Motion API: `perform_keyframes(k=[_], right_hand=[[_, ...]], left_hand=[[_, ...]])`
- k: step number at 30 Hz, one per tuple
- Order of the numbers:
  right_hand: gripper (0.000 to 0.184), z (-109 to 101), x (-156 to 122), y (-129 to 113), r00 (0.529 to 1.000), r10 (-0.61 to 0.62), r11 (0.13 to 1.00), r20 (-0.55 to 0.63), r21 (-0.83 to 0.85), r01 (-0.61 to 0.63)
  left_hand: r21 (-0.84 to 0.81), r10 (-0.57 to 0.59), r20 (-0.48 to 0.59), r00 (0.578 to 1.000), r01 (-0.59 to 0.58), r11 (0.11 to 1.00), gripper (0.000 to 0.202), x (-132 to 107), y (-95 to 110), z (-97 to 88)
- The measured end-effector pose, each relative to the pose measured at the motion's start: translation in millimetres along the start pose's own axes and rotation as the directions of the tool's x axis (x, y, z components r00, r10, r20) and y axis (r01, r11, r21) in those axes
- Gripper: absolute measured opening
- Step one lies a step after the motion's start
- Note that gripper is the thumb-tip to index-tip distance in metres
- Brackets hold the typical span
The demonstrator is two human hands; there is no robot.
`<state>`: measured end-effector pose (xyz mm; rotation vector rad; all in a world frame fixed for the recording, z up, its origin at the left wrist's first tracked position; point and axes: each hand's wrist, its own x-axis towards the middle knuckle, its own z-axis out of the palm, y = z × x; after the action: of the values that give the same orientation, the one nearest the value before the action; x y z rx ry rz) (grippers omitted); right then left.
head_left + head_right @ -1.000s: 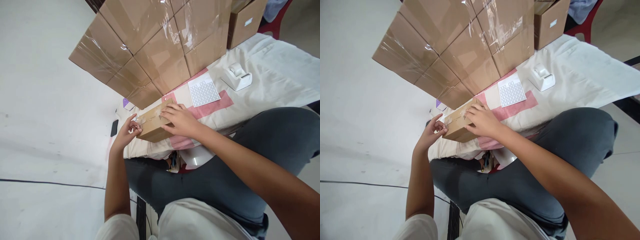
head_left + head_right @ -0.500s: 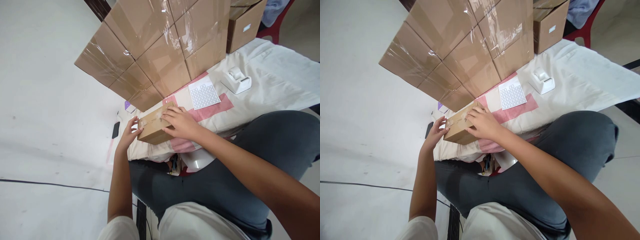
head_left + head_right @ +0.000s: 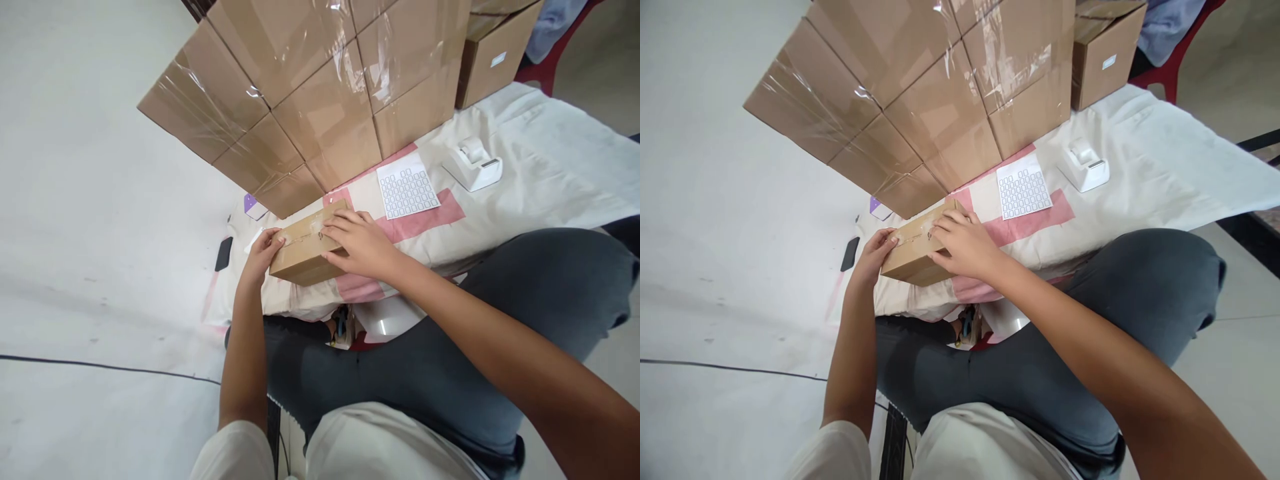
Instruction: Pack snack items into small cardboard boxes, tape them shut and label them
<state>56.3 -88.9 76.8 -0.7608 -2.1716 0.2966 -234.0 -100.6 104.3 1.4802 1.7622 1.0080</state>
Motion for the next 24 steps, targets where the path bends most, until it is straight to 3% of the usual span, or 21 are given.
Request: perform_keyframes(k=[8,12,14,16,18,21,24], right_hand=[[0.039,0.5,-0.5,-1.6,1.0,0.018,1.0,0.005,0.005,-0.018],[0.04,-7.7,0.9,-1.8,1.0,0.006,0.998,0.012,0.054,-0.007],[0.041,-17.3,4.8,9.9,0.998,0.039,0.994,-0.046,0.107,-0.034],[0.037,-29.9,11.1,35.7,0.974,0.178,0.979,-0.141,0.122,-0.161],[0.035,-43.4,18.6,75.3,0.903,0.385,0.923,-0.19,0.076,-0.377],[0.04,-61.6,27.2,146.1,0.782,0.619,0.772,-0.067,-0.13,-0.622],[0.046,-71.7,28.8,204.3,0.721,0.691,0.691,0.062,-0.352,-0.632]], left_hand=[[-0.151,-0.057,0.065,0.996,0.067,0.986,0.066,-11.2,-6.1,3.4],[-0.223,-0.068,0.05,0.996,0.077,0.972,0.058,-8.8,-10.5,5.1],[-0.265,-0.073,0.041,0.997,0.081,0.961,0.053,-4.8,-13.6,6.8],[-0.33,-0.067,0.02,0.998,0.07,0.941,0.053,0.0,-19.5,10.4],[-0.428,-0.052,-0.044,0.998,0.028,0.903,0.049,4.4,-29.3,16.7],[-0.585,-0.062,-0.217,0.974,-0.079,0.807,0.039,6.2,-50.0,30.4],[-0.668,-0.123,-0.332,0.935,-0.14,0.731,0.031,0.0,-69.9,43.6]])
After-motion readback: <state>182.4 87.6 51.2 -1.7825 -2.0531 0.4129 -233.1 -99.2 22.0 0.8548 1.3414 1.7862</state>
